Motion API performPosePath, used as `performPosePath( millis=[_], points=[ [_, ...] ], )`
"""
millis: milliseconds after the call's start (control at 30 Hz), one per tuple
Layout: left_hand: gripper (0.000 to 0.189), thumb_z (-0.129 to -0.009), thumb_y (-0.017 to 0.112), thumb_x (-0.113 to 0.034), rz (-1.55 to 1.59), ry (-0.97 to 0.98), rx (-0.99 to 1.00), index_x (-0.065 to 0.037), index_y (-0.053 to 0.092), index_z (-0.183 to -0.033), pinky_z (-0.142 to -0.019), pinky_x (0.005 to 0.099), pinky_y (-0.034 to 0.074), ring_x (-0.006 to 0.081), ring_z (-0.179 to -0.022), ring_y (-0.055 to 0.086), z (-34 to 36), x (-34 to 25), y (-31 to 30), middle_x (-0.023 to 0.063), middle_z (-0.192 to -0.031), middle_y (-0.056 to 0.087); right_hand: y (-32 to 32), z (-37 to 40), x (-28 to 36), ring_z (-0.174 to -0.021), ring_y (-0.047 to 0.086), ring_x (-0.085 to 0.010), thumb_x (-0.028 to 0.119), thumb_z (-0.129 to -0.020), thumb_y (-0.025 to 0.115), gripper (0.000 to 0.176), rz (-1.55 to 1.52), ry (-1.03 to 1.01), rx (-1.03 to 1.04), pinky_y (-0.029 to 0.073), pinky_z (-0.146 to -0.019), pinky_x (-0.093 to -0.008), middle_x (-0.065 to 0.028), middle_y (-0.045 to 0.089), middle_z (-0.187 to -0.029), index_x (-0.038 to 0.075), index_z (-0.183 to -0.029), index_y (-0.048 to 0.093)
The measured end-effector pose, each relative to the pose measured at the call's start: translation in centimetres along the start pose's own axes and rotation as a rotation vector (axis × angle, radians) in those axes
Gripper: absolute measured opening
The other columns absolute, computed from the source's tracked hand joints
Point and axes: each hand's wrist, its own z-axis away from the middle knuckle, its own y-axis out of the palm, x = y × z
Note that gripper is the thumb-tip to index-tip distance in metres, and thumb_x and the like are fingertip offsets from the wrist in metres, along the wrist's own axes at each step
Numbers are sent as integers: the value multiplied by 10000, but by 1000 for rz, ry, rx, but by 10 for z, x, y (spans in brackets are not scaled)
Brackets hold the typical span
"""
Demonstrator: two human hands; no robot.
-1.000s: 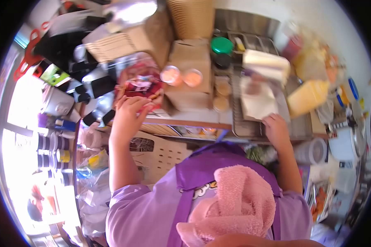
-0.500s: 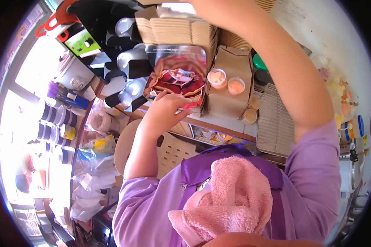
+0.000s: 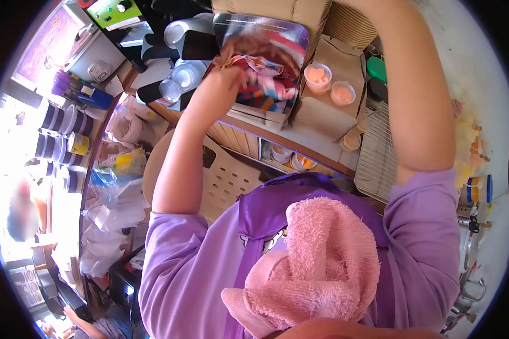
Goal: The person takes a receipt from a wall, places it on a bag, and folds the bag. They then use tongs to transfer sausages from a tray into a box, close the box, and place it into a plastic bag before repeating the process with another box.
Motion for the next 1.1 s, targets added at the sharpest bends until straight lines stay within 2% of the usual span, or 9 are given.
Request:
performPosePath(
  millis=[167, 333, 367, 400, 533, 833, 933, 1000, 1100],
  points=[
    [89, -774, 485, -35, -166, 51, -570, -4, 525, -847, -678, 436, 419, 384, -769, 522, -17, -8, 5, 188, -789, 559, 37, 63, -7, -734, 575, -303, 112, -786, 550, 146, -137, 122, 269, 449, -630, -354, -152, 604, -812, 35, -896, 608],
    [114, -841, 520, -56, -353, 180, -1089, -2, 541, -939, -643, 336, 472, 262, -732, 592, 9, -38, -37, 131, -816, 581, 80, 72, -36, -739, 566, -311, 93, -768, 559, 152, 60, -34, -97, 458, -665, -358, -132, 591, -795, 19, -891, 608],
    [108, -858, 515, -52, 1, 286, -1172, 11, 552, -938, -631, 283, 492, 184, -718, 606, 15, -32, -43, 111, -832, 604, 91, 74, -41, -752, 565, -303, 88, -760, 568, 173, 122, -59, -221, 463, -673, -355, -129, 582, -807, 22, -916, 606],
    [119, -864, 514, -51, -302, 207, -1174, 15, 563, -951, -619, 261, 501, 165, -706, 611, 31, -43, -60, 106, -831, 613, 103, 75, -45, -832, 558, -264, 38, -712, 502, 216, 163, -93, -239, 478, -642, -354, -106, 553, -854, 18, -913, 579],
    [181, -892, 493, -120, -78, 45, -1292, 14, 572, -986, -664, 251, 486, 129, -764, 595, 69, -61, -78, 93, -854, 622, 125, 78, -49, -836, 559, -227, 57, -703, 523, 200, 277, -137, -294, 473, -633, -340, -81, 545, -844, 30, -894, 579],
    [227, -910, 467, -205, -346, -336, -1053, -24, 584, -981, -650, 259, 451, 105, -729, 575, 123, -47, -90, 64, -813, 617, 134, 78, -45, -809, 541, -204, 58, -663, 542, 203, 218, -297, -349, 455, -621, -333, -31, 531, -811, 75, -860, 589],
    [240, -885, 486, -212, -442, -473, -669, -8, 579, -968, -655, 353, 446, 295, -724, 590, 137, -31, -88, 165, -794, 600, 132, 81, -39, -786, 562, -241, 60, -703, 551, 180, -68, -364, -302, 460, -639, -350, -63, 575, -798, 63, -877, 598],
    [276, -829, 561, -252, -353, -656, -439, -13, 584, -966, -639, 372, 448, 319, -716, 587, 137, -22, -76, 184, -794, 600, 122, 84, -27, -723, 595, -229, 126, -748, 619, 198, -371, 43, 58, 463, -643, -303, -97, 614, -771, 24, -917, 603],
    [323, -716, 667, -146, 12, -779, -70, -16, 583, -999, -602, 350, 476, 233, -710, 622, 151, 12, -29, 136, -740, 606, 122, 82, -32, -709, 595, -310, 173, -803, 559, 175, -354, 168, 172, 467, -667, -374, -163, 615, -800, 34, -900, 601]
  ],
)
